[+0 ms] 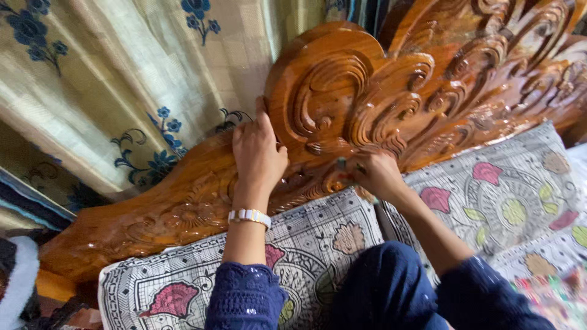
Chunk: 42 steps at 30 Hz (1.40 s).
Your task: The person wipes a carved wooden headboard with a small green cloth, moving across the decorative patterns and cleaning the top edge.
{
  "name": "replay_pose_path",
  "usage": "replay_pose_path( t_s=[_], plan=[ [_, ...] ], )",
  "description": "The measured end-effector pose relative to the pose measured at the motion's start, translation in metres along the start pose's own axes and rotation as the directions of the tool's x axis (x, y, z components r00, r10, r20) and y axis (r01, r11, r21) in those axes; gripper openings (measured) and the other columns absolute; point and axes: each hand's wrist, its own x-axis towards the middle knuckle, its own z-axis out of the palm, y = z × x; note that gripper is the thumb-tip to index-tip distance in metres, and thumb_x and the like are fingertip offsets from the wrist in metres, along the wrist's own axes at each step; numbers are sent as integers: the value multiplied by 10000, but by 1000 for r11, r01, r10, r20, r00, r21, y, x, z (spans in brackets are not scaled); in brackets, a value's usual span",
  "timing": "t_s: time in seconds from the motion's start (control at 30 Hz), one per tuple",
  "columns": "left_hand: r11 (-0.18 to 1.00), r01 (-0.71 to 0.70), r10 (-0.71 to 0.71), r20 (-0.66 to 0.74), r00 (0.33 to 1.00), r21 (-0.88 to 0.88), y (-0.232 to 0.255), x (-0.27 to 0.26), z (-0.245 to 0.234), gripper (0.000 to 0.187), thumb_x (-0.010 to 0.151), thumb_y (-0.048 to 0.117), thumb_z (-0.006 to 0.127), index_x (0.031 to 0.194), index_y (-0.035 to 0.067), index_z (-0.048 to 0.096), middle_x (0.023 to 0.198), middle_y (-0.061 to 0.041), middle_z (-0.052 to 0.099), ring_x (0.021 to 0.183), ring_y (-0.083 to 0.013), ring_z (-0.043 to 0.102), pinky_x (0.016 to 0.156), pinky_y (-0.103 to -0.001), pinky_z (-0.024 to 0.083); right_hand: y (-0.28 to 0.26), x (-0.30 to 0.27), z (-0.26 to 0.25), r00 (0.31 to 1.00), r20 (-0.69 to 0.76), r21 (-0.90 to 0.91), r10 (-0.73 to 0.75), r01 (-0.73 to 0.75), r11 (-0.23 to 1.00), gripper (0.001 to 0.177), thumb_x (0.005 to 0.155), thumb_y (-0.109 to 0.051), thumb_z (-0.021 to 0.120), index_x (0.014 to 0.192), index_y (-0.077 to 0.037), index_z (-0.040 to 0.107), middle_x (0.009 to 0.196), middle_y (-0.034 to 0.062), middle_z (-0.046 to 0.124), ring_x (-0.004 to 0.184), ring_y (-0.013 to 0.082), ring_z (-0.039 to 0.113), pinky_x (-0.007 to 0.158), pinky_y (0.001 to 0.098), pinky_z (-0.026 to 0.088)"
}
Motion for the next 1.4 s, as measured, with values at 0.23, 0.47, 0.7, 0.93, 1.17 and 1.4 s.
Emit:
replay_pose_path(
  t_s=[0.23,0.47,0.7,0.93,1.17,1.4],
  plan=[
    [999,-38,37,-77,996,-6,-7,-1,8,1078,699,148,875,1533,-64,226,1141,-212,671,1117,-340,638,1086,-464,355,-21,21,3,935,-327,199,141,-78,977,215,855,-20,785,1068,-31,757,1006,128,726,889,264,740,725,370,613],
    [999,-35,36,-61,998,12,-12,-2,14,992,718,141,874,1491,-55,284,1146,-207,676,1124,-335,640,1117,-451,361,-50,46,46,917,-395,161,63,1,987,207,859,-7,785,1060,-54,767,1034,105,747,772,206,731,616,286,623],
    [999,-39,39,-71,997,4,-9,0,11,1022,698,101,846,1516,-94,265,1158,-224,681,1116,-324,648,1101,-444,366,-80,46,55,920,-378,139,107,-58,989,181,854,-87,790,1029,-49,769,937,108,732,677,244,700,614,363,582],
    [1000,3,-2,-34,999,25,-6,1,6,1058,708,111,844,1542,-69,219,1184,-210,686,1126,-338,636,1082,-448,371,-100,31,95,936,-304,337,177,-68,939,116,872,-116,764,984,-87,772,896,83,721,699,244,714,647,351,583],
    [999,-37,38,-79,996,11,-9,-1,10,1060,683,102,842,1533,-73,234,1151,-208,685,1086,-344,642,1067,-441,385,-92,22,76,994,-55,344,91,-67,937,137,815,-94,791,951,-78,778,862,85,715,731,238,717,663,361,591],
    [999,-36,35,-98,995,-5,-9,-2,11,1019,692,78,832,1529,-77,272,1116,-220,688,1055,-333,653,1070,-429,403,-84,31,62,934,-266,391,237,-120,912,163,837,-15,760,996,-48,754,963,101,730,809,211,753,678,316,628]
  ],
)
